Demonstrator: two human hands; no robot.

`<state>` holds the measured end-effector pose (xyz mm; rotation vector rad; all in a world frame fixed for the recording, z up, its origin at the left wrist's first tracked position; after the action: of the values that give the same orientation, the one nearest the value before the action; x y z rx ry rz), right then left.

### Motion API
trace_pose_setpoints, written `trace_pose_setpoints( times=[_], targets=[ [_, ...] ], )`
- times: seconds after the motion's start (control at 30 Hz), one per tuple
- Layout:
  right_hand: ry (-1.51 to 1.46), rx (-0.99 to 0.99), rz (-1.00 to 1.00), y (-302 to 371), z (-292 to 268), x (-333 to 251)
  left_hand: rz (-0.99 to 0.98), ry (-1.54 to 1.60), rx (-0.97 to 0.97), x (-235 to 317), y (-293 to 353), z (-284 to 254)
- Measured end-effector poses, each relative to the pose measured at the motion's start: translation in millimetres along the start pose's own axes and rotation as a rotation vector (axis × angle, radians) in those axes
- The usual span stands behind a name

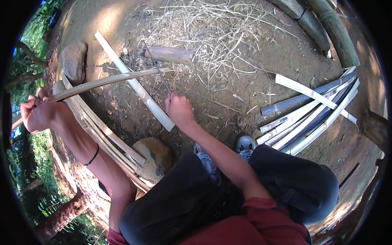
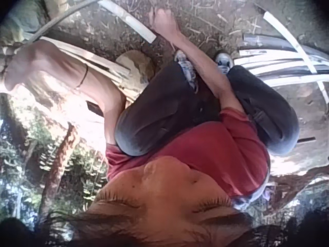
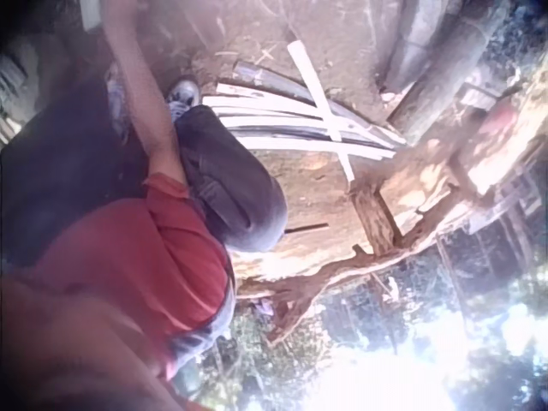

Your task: The person shapes a piece of wood by hand using a knife to shave off thin strips from the surface while holding the wood upright.

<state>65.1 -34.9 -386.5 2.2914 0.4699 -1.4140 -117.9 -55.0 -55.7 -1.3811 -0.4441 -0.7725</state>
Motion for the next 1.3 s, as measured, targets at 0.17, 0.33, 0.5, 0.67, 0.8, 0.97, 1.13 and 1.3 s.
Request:
trace_pose_setpoints(
  times=[0.17, 0.33, 0.5, 0.67, 0.8, 0.97, 1.13, 1.3],
  targets=[
    [-0.047, -0.018, -0.010, 3.2, -13.7, -31.3, 0.002, 0.032, -0.013, 2.6, 6.9, 4.3],
    [-0.095, -0.096, 0.034, 13.8, -12.8, -49.0, 0.088, -0.010, -0.031, 10.8, 12.6, 13.6],
    [0.068, -0.088, 0.053, -2.1, -6.9, -11.6, 0.062, 0.028, -0.002, 8.7, 7.9, 16.2],
    [-0.123, 0.004, -0.039, 11.8, -25.4, -61.7, 0.061, -0.007, 0.005, 4.8, 9.9, 14.6],
    [-0.076, 0.056, -0.069, 12.1, -16.7, -50.5, 0.176, -0.125, -0.141, 0.9, 11.3, 22.5],
    [0.097, 0.025, -0.045, -2.9, -6.6, -0.7, 0.183, -0.153, -0.113, -1.2, 4.3, 22.3],
    [-0.079, -0.050, -0.033, 12.3, -42.9, -65.1, 0.204, -0.146, -0.093, -10.3, -1.6, 17.9],
    [-0.051, -0.172, -0.120, 28.9, -34.0, -65.7, 0.092, -0.246, -0.044, 0.1, 13.2, 24.1]
  ],
)
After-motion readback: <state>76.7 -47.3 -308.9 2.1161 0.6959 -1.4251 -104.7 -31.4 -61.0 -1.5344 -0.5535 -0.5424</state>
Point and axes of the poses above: each hand's wrist, its own y-axis away from the middle knuckle, its own z-axis out of the palm, x = y × z, the point moved 5 cm from there along -y, towards the middle knuckle, and after that the axes turned 1 degree about y, right-handed, at the moved point
